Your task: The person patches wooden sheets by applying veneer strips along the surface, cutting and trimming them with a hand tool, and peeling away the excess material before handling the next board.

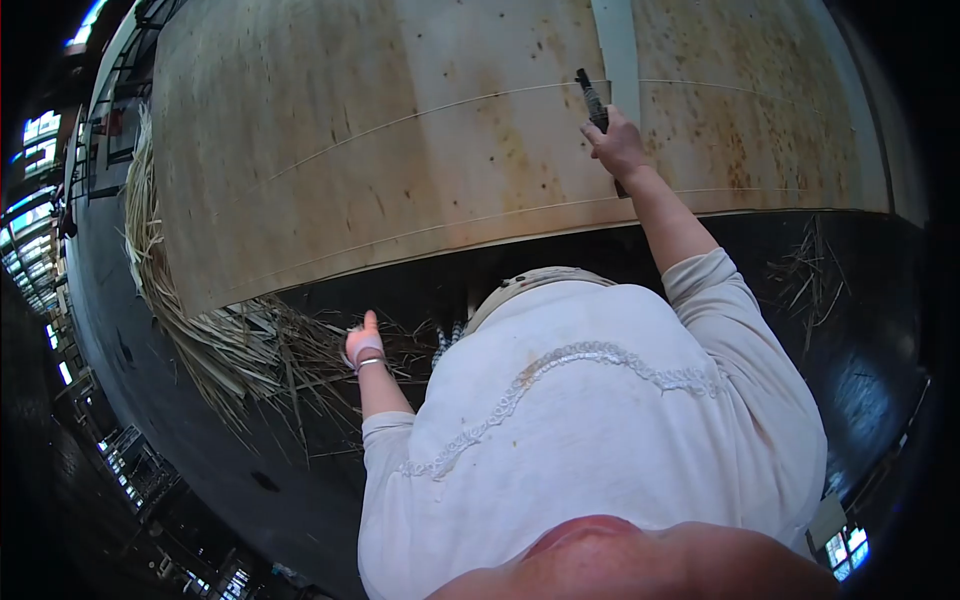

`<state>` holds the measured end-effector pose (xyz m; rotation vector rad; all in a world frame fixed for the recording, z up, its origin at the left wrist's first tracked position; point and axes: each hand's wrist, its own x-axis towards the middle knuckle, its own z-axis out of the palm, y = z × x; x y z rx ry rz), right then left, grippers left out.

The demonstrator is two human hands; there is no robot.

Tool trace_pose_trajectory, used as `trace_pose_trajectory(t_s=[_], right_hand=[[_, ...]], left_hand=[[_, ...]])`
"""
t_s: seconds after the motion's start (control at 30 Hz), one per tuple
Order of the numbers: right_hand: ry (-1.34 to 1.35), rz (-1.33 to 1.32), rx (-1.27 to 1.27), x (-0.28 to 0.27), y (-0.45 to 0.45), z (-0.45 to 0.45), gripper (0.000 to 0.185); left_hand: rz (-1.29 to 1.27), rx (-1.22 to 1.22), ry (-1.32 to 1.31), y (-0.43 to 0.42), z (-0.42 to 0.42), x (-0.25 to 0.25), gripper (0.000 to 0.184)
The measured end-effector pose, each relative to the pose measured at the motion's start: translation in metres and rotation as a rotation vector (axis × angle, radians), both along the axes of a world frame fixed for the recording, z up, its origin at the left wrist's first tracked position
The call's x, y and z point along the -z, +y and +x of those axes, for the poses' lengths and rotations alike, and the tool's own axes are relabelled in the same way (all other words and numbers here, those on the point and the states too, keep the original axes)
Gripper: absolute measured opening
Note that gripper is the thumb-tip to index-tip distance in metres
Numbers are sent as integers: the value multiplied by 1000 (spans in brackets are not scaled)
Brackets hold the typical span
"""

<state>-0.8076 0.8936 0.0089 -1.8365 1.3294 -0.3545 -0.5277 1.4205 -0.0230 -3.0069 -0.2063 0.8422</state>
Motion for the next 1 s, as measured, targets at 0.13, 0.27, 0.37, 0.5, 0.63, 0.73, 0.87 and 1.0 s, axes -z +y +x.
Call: trace_pose_trajectory(t_s=[0.13,0.27,0.37,0.5,0.63,0.73,0.87,1.0], right_hand=[[332,-149,0,3,32,44,39],[622,-193,252,1,2,10,62],[746,-160,333,9,-13,-8,71],[680,-99,227,23,-35,-15,66],[274,113,123,43,-57,-19,41],[-134,542,158,-3,-19,32,20],[-428,703,60,-27,43,137,20],[-568,742,7,-16,132,241,19]], left_hand=[[-120,99,-172,-10,104,-39,84],[-211,146,-277,-48,151,-63,67],[-185,194,-312,-66,163,-54,49],[-275,180,-313,-52,160,-38,36],[-135,125,-286,-19,164,-40,32],[-277,422,-646,53,185,1,26],[-185,-133,-425,95,225,-2,27],[-108,-156,-251,166,272,3,31]])
